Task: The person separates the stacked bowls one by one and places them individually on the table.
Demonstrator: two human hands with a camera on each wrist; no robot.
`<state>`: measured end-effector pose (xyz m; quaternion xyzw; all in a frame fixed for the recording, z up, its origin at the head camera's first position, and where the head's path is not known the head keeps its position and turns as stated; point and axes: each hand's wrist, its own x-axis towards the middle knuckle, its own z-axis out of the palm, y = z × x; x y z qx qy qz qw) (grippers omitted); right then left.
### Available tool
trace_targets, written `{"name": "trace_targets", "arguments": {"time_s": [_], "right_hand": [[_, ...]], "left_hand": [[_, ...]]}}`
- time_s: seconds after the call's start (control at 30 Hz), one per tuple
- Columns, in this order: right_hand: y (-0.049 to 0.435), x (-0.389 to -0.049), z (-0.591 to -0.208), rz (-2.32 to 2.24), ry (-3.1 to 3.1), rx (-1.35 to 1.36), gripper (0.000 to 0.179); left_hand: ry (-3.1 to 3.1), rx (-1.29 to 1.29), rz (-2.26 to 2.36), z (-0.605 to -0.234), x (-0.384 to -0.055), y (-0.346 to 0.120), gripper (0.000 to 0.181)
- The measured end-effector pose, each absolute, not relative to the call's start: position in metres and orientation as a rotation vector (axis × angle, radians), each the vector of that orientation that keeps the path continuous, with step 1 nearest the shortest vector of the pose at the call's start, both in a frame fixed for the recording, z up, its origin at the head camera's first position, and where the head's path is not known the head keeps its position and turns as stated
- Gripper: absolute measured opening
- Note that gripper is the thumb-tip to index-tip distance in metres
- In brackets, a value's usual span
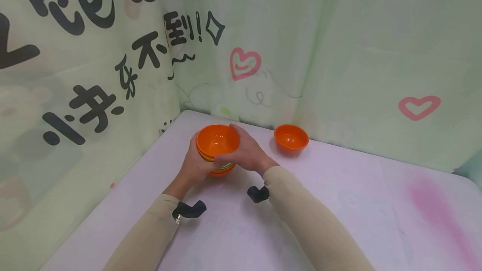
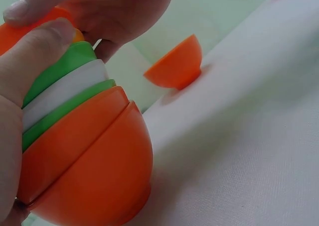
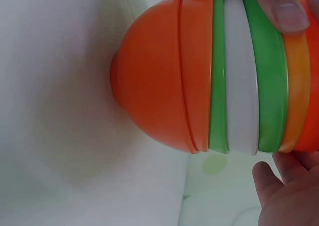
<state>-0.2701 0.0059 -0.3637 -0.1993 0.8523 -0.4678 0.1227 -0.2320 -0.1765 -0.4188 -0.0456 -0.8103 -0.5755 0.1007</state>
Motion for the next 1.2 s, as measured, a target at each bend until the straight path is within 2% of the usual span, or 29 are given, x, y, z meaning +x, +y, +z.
{"name": "trace_targets", "arguments": {"time_s": [0.2, 0.6, 0.9, 1.2], "right_hand": [[0.017, -0.266, -0.357, -1.452, 2.501, -0.604, 0.108], [0.061, -0.256, -0.335, -1.519, 2.566, -0.536, 0.106], [0.130, -0.249, -0.336, -1.481, 2.706, -0.487, 0.110], [0.195, -0.242, -0.355, -1.391, 2.793, -0.290, 0.113]], "left_hand": [[-2.389, -0.163, -1.715, -0.419, -0.233, -0.172, 0.106], [-2.444, -0.086, -1.704, -0.415, -0.230, -0.172, 0.112], [-2.489, 0.014, -1.690, -0.417, -0.230, -0.172, 0.114], [-2.499, 0.038, -1.676, -0.416, -0.227, -0.173, 0.113]]}}
